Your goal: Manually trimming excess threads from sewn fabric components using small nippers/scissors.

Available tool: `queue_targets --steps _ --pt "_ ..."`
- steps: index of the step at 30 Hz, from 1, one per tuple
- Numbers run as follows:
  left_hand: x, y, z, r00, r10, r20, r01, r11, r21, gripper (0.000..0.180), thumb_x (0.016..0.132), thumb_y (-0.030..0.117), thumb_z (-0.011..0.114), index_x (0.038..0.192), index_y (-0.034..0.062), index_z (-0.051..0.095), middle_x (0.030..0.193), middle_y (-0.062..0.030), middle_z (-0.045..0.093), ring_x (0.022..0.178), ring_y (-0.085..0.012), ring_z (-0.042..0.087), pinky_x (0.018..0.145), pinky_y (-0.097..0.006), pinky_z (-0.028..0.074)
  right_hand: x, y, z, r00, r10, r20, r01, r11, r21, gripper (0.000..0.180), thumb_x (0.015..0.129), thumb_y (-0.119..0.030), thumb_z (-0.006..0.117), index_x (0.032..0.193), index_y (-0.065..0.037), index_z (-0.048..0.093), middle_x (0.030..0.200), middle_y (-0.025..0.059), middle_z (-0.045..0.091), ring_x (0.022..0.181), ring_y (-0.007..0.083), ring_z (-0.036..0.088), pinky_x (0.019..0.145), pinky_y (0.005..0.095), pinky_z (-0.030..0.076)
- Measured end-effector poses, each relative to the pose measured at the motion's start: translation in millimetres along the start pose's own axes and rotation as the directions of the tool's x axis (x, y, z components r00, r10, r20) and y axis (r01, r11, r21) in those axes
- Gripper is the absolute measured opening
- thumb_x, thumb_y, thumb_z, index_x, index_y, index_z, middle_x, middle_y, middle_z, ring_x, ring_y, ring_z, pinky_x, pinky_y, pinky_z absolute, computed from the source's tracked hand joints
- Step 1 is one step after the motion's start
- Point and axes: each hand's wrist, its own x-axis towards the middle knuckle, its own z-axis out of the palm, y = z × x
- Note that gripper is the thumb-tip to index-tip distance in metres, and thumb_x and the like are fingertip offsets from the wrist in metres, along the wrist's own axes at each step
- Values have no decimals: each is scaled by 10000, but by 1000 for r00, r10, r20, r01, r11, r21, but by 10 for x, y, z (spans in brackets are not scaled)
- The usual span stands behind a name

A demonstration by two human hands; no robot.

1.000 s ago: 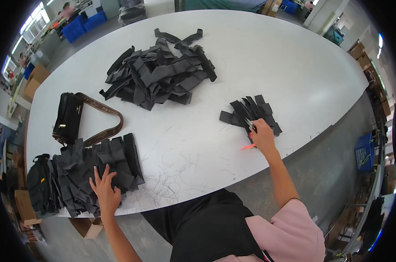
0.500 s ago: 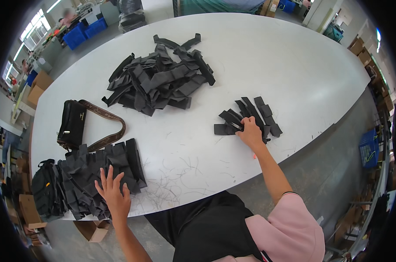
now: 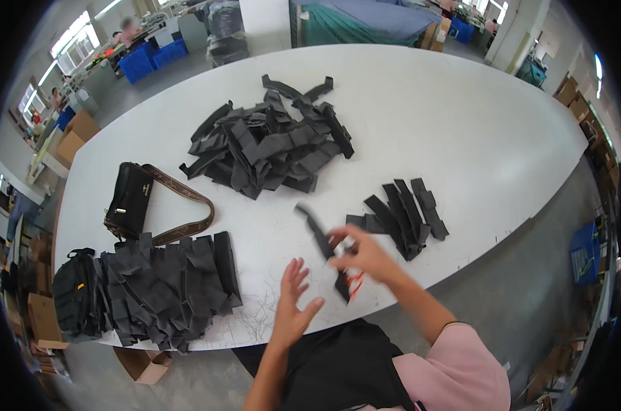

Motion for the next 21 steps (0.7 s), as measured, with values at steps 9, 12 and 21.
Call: queue_targets --steps 9,12,21 --pt "-241 59 -156 959 -190 -212 102 924 -367 715 807 -58 555 1408 -23 170 1353 -180 382 1196 -241 459 978 -356 400 -73 81 832 929 197 314 -301 895 328 411 747 -47 676 1127 -13 523 965 46 562 779 96 560 664 230 459" --pt "-230 -48 -84 917 -147 -370 49 964 -261 652 823 -46 518 1391 -28 200 1318 -184 413 1173 -250 476 972 -345 402 -86 250 1002 986 66 152 -104 961 258 396 737 -8 626 1119 12 521 953 61 565 748 112 554 651 250 466" --pt "-370 -294 -328 814 107 -571 39 971 236 378 805 -105 404 1147 -26 542 1149 -161 535 1007 -236 573 746 -290 512 41 587 1187 872 -470 -134 425 865 -269 326 639 79 530 944 1 611 854 89 582 658 152 535 575 247 427"
